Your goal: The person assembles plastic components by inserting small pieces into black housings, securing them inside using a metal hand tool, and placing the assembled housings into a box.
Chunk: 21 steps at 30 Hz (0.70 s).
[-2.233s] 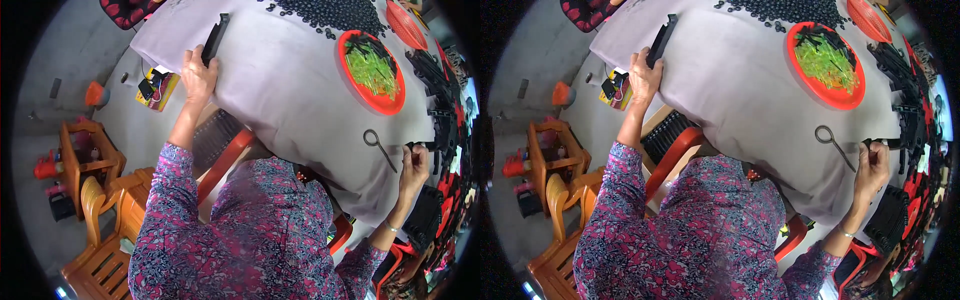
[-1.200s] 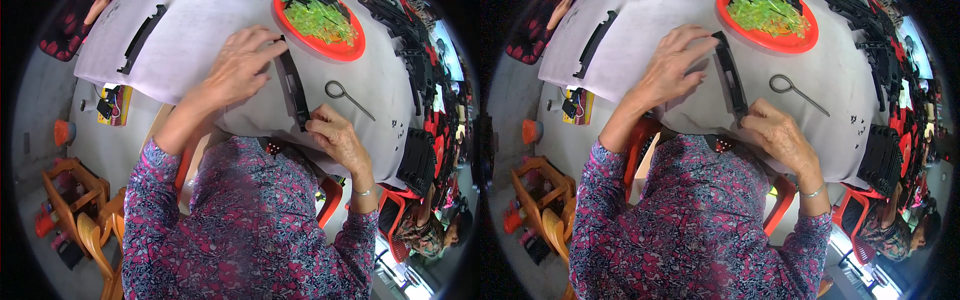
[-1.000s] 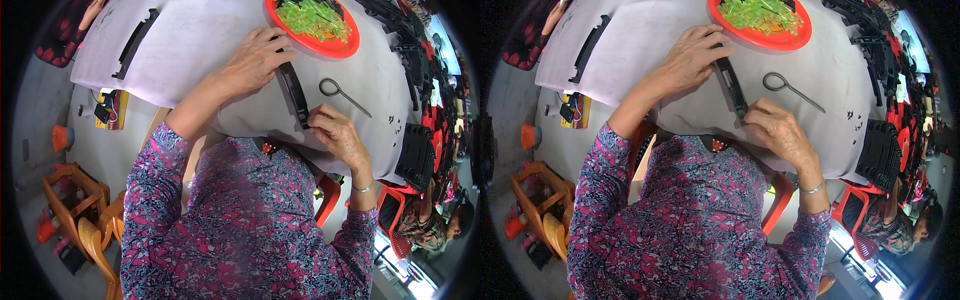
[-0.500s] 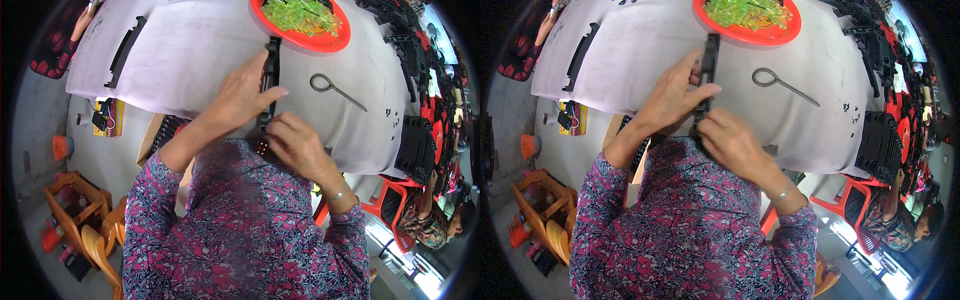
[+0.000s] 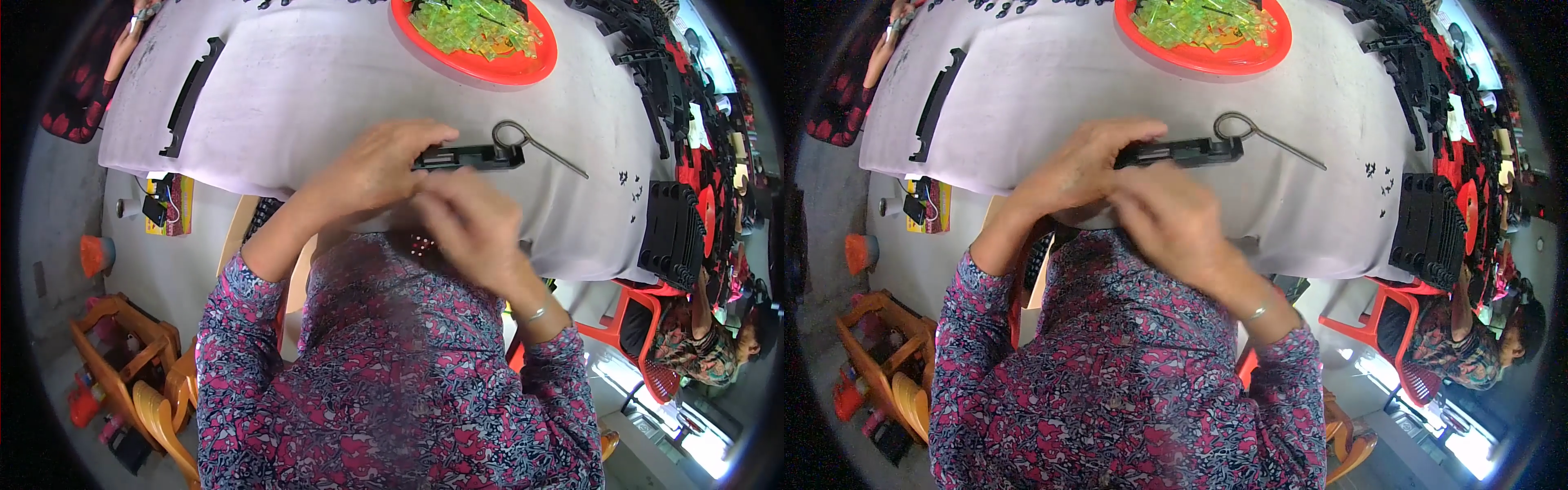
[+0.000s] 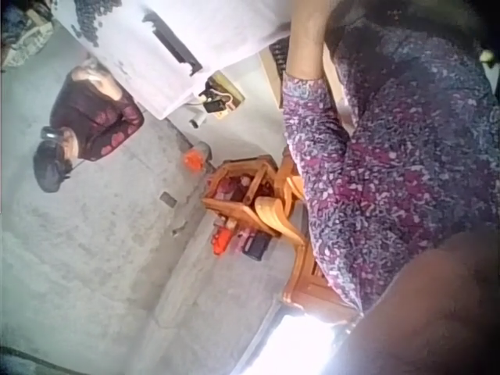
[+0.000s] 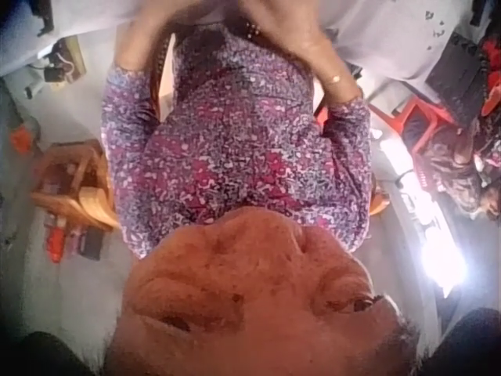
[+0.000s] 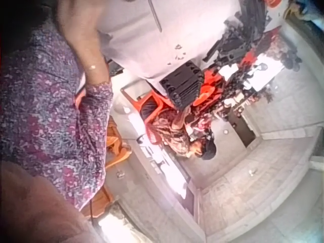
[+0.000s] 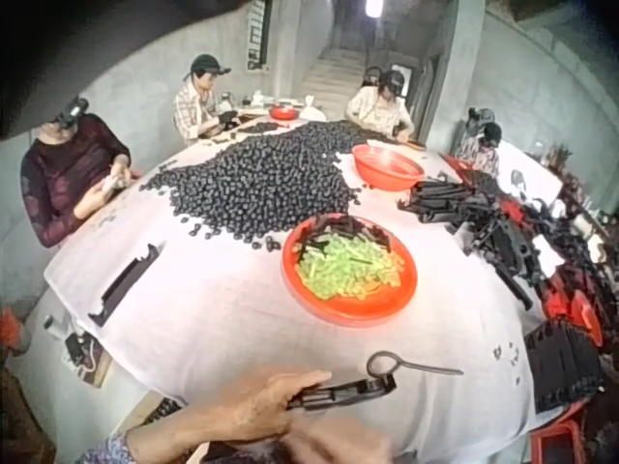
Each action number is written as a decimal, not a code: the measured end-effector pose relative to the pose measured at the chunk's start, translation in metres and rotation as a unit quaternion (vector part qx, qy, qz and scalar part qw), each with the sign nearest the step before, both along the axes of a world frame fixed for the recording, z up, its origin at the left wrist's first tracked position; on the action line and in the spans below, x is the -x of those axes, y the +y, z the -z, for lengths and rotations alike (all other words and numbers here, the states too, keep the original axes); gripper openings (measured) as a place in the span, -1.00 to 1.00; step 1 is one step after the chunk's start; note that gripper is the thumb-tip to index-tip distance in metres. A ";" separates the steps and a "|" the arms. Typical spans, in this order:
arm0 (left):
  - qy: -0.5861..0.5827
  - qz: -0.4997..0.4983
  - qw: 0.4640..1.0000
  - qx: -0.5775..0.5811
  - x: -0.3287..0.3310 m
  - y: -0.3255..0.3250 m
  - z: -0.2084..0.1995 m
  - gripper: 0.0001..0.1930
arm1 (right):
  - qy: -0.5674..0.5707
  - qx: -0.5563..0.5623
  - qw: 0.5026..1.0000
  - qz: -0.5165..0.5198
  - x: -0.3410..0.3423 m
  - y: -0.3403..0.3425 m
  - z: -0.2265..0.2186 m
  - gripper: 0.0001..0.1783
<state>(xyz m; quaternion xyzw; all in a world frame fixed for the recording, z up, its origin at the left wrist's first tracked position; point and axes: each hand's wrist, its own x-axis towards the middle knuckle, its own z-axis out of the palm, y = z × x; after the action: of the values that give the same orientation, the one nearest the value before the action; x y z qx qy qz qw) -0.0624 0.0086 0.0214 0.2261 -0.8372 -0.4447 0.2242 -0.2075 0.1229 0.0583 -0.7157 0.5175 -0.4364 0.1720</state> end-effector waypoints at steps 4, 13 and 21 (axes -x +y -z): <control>-0.065 0.038 0.996 0.038 0.011 0.004 -0.018 -0.46 | -0.068 -0.069 0.980 0.176 0.061 -0.033 -0.008 -0.90; -0.042 0.031 0.987 0.155 0.024 0.013 0.000 -0.62 | 0.093 -0.070 0.967 0.226 0.131 -0.128 0.015 -0.78; -0.028 -0.084 0.955 0.283 0.013 0.015 -0.001 -0.64 | 0.308 -0.125 0.912 0.242 0.127 -0.179 0.033 -0.76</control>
<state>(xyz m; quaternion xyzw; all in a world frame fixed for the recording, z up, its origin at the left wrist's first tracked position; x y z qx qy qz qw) -0.0756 0.0232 0.0219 0.2353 -0.9126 -0.1622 0.2924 -0.3341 -0.0563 0.0248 -0.6402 0.7522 -0.1547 -0.0189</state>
